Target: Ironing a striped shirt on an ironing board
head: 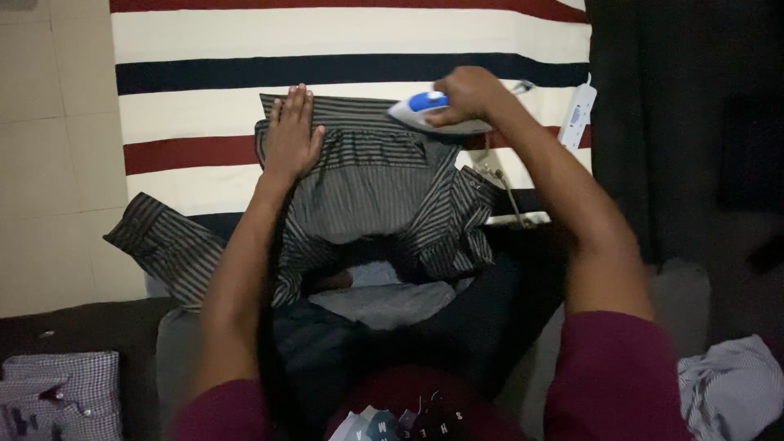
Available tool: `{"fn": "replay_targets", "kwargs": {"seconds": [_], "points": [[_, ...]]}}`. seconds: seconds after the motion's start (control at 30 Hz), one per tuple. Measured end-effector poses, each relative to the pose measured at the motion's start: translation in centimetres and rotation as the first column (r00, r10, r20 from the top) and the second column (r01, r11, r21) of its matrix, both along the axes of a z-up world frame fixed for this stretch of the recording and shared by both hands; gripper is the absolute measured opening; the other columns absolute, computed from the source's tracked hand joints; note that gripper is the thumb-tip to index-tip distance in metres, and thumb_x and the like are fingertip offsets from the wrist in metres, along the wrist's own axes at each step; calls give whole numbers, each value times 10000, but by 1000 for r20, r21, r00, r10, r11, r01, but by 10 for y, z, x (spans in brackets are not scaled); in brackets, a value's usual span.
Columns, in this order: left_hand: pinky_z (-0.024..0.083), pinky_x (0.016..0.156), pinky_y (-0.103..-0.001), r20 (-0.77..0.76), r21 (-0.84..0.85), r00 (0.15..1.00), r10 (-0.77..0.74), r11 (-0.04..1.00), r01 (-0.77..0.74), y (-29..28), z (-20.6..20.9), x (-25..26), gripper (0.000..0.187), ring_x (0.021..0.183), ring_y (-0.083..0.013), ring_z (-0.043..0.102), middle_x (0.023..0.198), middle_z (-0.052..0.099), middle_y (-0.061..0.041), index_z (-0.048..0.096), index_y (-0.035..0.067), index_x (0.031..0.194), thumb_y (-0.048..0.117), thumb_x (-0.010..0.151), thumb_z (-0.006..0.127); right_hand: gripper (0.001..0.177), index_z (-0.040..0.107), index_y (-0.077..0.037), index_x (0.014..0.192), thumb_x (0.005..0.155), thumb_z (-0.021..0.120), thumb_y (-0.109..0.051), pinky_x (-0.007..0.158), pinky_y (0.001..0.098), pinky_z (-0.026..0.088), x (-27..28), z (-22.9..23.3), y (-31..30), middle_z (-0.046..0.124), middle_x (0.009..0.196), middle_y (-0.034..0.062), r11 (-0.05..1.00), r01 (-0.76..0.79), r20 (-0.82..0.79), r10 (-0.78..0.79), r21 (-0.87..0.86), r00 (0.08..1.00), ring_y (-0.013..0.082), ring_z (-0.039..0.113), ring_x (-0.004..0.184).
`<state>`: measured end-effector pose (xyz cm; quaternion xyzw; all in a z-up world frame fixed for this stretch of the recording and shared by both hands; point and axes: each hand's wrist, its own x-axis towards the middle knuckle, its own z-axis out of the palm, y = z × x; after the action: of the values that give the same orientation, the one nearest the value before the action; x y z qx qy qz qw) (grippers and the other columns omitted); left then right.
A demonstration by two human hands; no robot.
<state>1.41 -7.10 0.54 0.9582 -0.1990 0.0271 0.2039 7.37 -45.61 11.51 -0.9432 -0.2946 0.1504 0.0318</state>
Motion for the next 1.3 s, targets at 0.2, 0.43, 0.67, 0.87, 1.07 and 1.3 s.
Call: {"fn": "replay_targets", "kwargs": {"seconds": [0.2,0.43,0.67,0.87,1.07,1.3], "points": [[116,1273,-537,55,-28,998,-25,999,26,6,-7,0,708,1587,-351,201,1700,272,-220,299,-34,1629,383,1089,490,653,803,-45,1016,753,790,-642,568,439,542,1,-14,-25,735,726,161,999,5,20,-4,-51,1000,316,680,553],[368,1088,-559,120,-184,882,456,883,-432,40,15,-33,647,1329,-424,448,1422,494,-296,463,-94,1475,292,1011,695,666,783,-28,983,794,748,-666,552,450,542,-5,0,32,716,670,186,997,-57,40,59,-56,997,334,676,552],[498,756,-449,-114,-388,802,587,717,-580,60,-6,-41,341,870,-320,641,910,675,-133,684,17,1010,352,1005,746,570,782,-28,998,805,761,-564,517,434,531,5,-8,91,716,683,169,993,-100,88,95,59,992,312,677,519],[489,631,-409,-279,-405,756,592,642,-652,65,-14,-23,282,684,-277,644,762,668,-98,682,49,895,317,947,753,561,790,-22,910,757,802,-562,559,437,531,14,-10,124,714,676,173,981,-157,148,140,112,979,322,679,556],[501,625,-395,-254,-411,757,601,642,-648,66,-4,-26,284,681,-264,653,752,666,-98,682,43,844,297,891,801,538,778,-11,936,802,787,-532,520,433,529,18,-16,163,704,667,171,979,-166,106,154,116,982,317,677,533],[491,612,-404,-226,-420,779,584,664,-619,72,-8,-27,312,674,-274,646,747,664,-113,669,29,835,300,918,800,535,750,-23,823,803,804,-555,529,465,520,26,-15,199,666,640,167,949,-293,183,270,112,945,353,658,558]]}}
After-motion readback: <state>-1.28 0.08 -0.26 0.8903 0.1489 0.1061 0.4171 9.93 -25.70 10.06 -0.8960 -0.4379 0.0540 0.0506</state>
